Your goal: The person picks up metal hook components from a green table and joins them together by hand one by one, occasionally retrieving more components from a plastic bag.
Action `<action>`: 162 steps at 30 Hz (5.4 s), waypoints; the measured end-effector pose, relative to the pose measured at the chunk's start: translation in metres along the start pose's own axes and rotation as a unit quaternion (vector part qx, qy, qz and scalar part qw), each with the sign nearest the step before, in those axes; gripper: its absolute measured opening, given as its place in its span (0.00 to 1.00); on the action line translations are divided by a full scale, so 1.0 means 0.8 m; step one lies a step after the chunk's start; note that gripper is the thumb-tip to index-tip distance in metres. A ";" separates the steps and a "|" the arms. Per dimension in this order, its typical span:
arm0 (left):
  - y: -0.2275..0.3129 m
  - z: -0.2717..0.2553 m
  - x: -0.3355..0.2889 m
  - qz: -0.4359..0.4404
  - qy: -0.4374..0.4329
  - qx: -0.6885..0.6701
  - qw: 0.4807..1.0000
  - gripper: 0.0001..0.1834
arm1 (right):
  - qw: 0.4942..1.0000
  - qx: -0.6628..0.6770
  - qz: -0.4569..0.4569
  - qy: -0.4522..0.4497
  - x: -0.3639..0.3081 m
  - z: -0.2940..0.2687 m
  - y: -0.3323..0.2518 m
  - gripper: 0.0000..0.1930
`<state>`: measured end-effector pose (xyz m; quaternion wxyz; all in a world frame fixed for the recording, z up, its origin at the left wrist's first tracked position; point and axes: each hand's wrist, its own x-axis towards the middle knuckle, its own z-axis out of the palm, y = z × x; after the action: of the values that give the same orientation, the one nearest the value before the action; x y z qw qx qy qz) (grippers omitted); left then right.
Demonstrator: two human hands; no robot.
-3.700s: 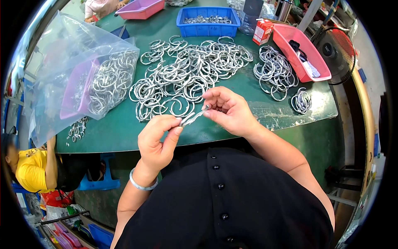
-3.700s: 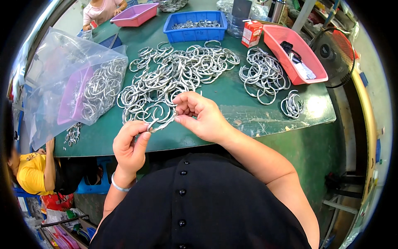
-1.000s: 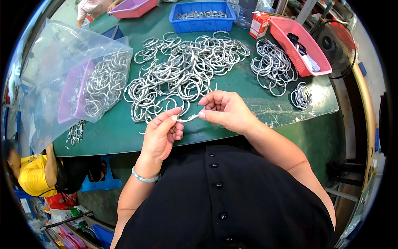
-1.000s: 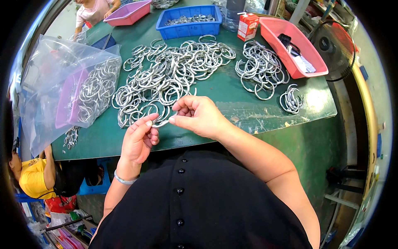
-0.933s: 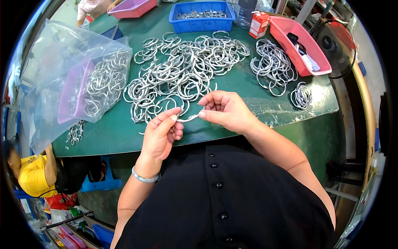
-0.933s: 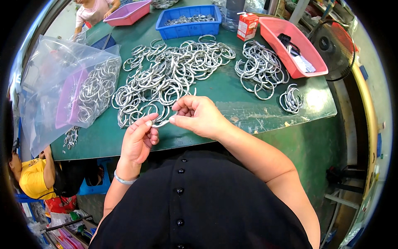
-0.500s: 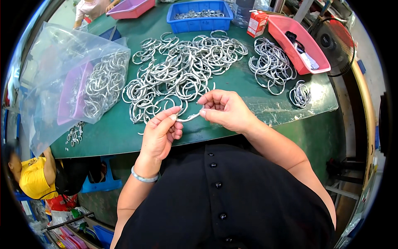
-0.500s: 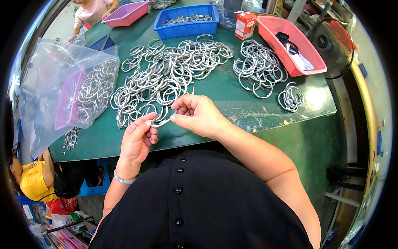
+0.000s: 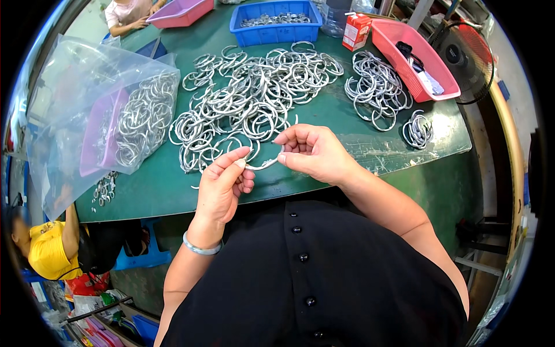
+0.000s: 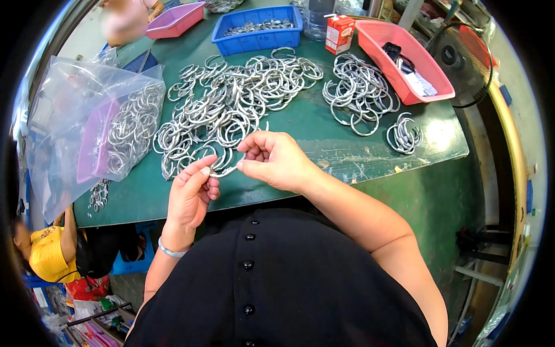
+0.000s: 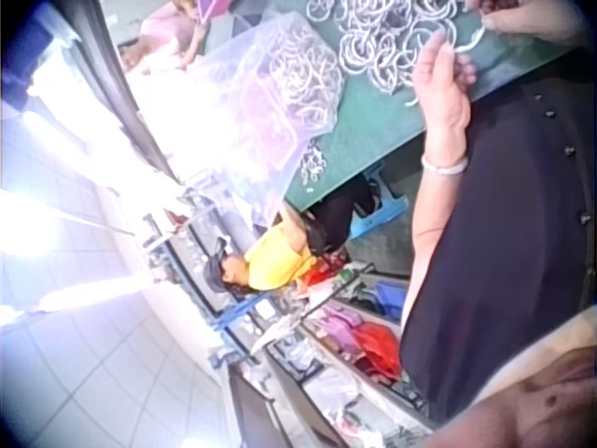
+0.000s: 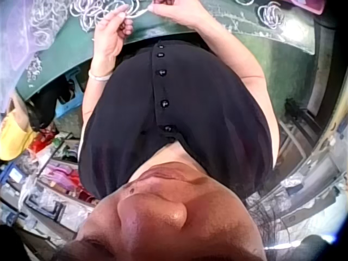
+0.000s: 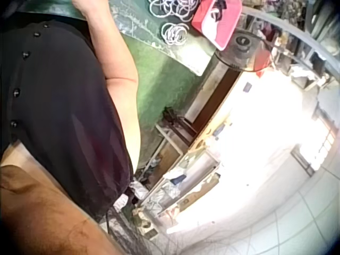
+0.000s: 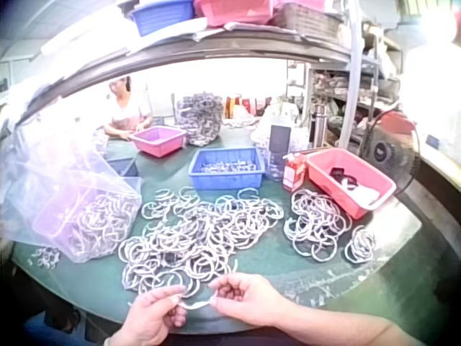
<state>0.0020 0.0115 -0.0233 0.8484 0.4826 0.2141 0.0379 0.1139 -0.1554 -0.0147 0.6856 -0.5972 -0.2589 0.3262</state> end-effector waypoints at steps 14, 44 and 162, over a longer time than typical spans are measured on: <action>-0.012 0.002 0.002 -0.028 -0.014 -0.002 0.999 0.13 | 0.966 -0.213 -0.133 -0.059 -0.017 -0.031 0.002 0.06; -0.043 -0.028 -0.003 0.050 -0.045 0.029 0.997 0.10 | 0.965 -0.202 -0.015 0.169 0.059 -0.038 0.045 0.10; -0.005 -0.003 -0.005 -0.027 -0.056 -0.059 0.996 0.09 | 0.983 0.132 0.108 -0.063 -0.003 -0.013 0.004 0.11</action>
<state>-0.0029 0.0102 -0.0265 0.8867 0.4273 0.1764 0.0000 0.1198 -0.1634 -0.0196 0.7018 -0.5037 -0.1903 0.4663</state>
